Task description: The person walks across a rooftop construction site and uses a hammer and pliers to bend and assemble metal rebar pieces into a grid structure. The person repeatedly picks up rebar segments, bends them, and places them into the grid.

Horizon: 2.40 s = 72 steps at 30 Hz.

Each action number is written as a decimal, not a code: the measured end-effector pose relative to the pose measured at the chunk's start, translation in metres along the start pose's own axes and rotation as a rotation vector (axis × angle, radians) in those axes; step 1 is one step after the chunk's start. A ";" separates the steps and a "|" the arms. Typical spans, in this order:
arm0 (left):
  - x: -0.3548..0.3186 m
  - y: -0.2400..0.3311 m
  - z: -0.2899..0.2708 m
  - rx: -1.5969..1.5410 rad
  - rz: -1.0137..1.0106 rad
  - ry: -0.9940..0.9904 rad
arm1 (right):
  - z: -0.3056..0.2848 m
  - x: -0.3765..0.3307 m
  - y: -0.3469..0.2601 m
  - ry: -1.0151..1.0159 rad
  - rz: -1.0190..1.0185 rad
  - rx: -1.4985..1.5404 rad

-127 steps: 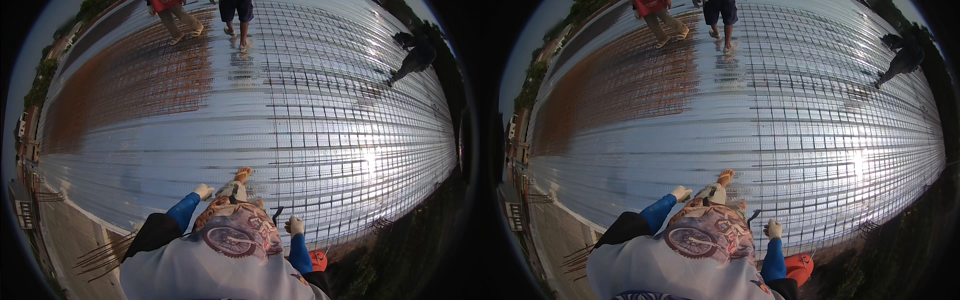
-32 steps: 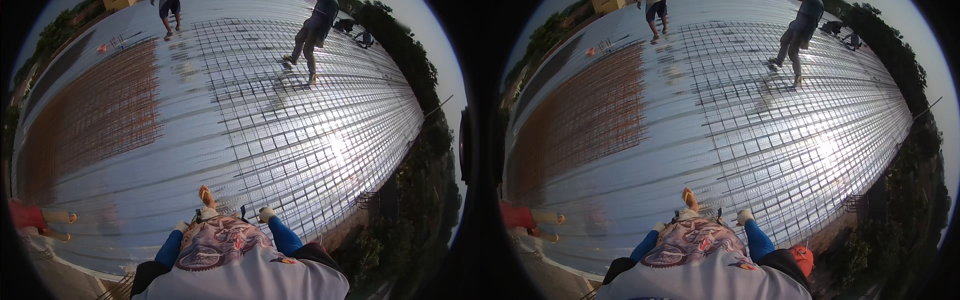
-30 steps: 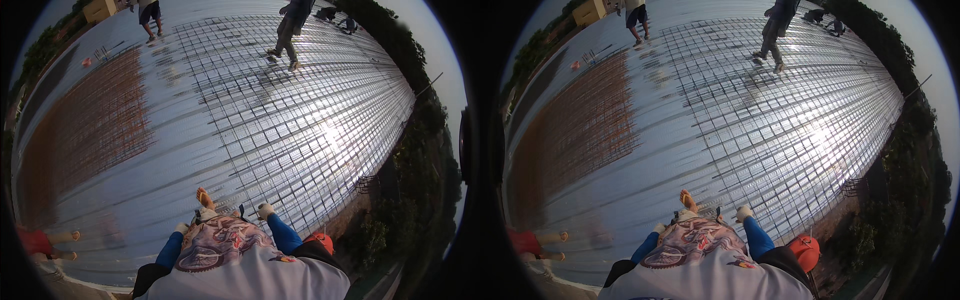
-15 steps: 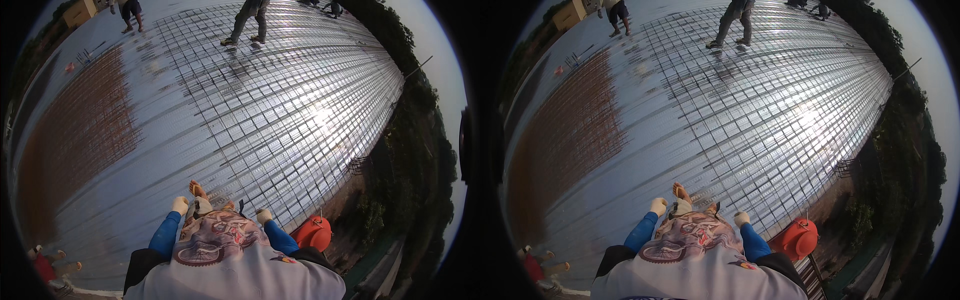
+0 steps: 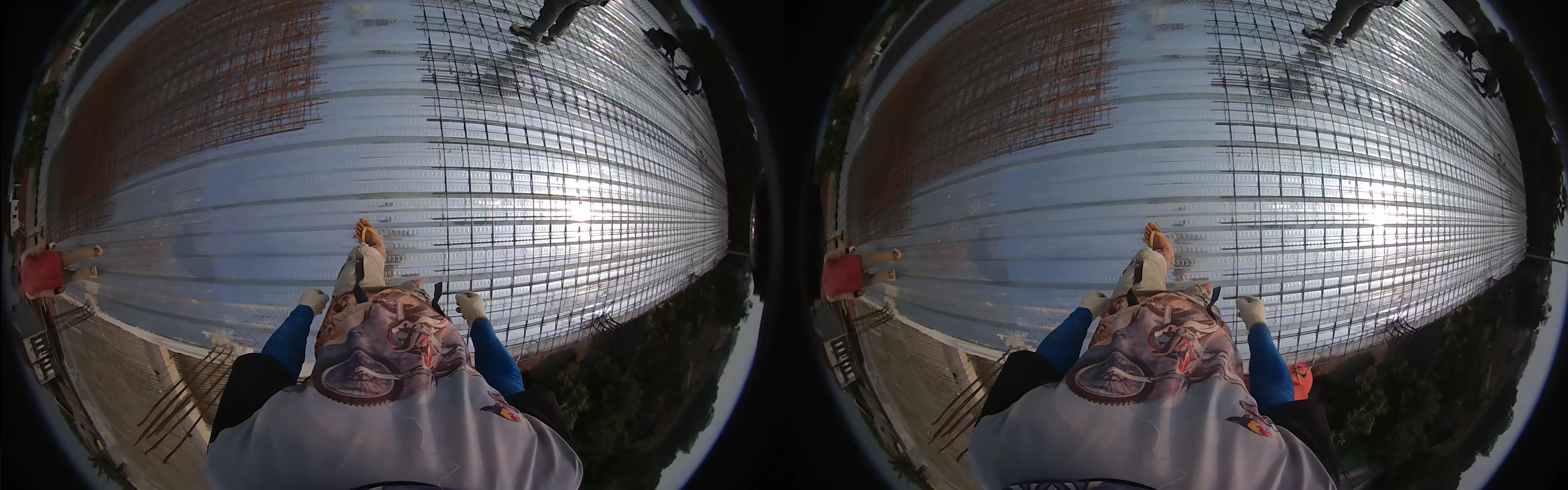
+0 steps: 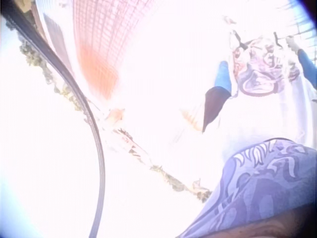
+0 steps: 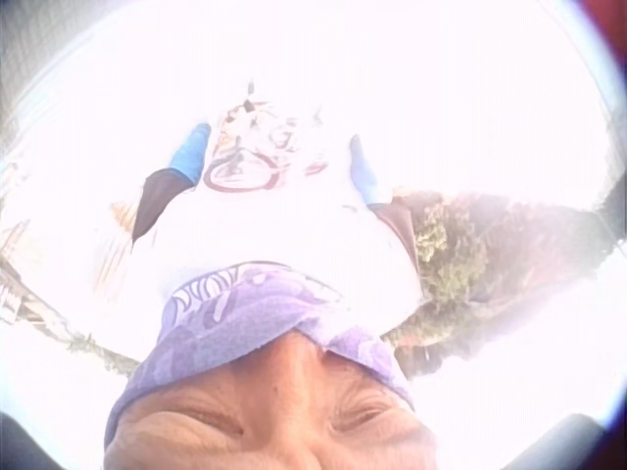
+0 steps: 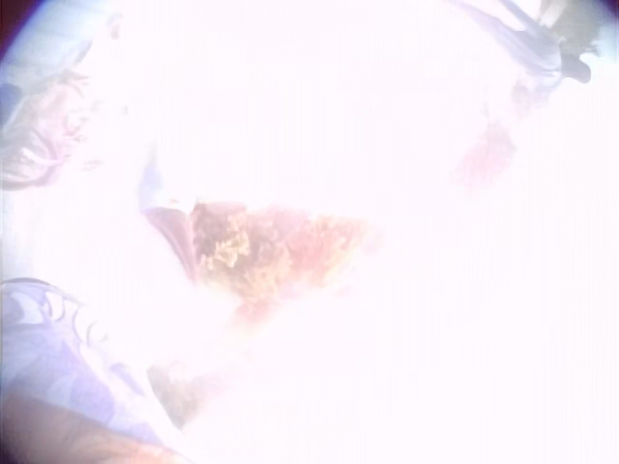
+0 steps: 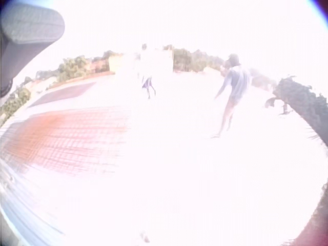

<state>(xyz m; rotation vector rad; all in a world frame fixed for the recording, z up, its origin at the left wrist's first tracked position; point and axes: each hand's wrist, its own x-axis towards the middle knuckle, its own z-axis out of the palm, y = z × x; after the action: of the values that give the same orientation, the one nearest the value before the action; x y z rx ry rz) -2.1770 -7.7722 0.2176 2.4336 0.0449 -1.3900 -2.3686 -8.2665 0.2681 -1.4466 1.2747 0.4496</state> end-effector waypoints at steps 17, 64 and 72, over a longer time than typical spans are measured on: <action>0.074 0.161 -0.218 -0.618 0.134 0.247 | 0.046 0.059 -0.270 -0.154 -0.243 -0.304; 0.271 0.393 -0.387 0.685 0.414 -0.507 | 0.471 -0.179 -0.178 0.684 0.658 1.293; 0.157 0.415 -0.241 0.903 0.688 -0.597 | 0.556 -0.220 -0.110 0.802 0.695 1.563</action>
<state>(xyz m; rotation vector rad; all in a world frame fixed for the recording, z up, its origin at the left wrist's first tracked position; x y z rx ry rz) -1.8156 -8.1115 0.3107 2.0497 -1.6867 -1.9092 -2.1503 -7.7013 0.3195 0.2558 1.9766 -0.7192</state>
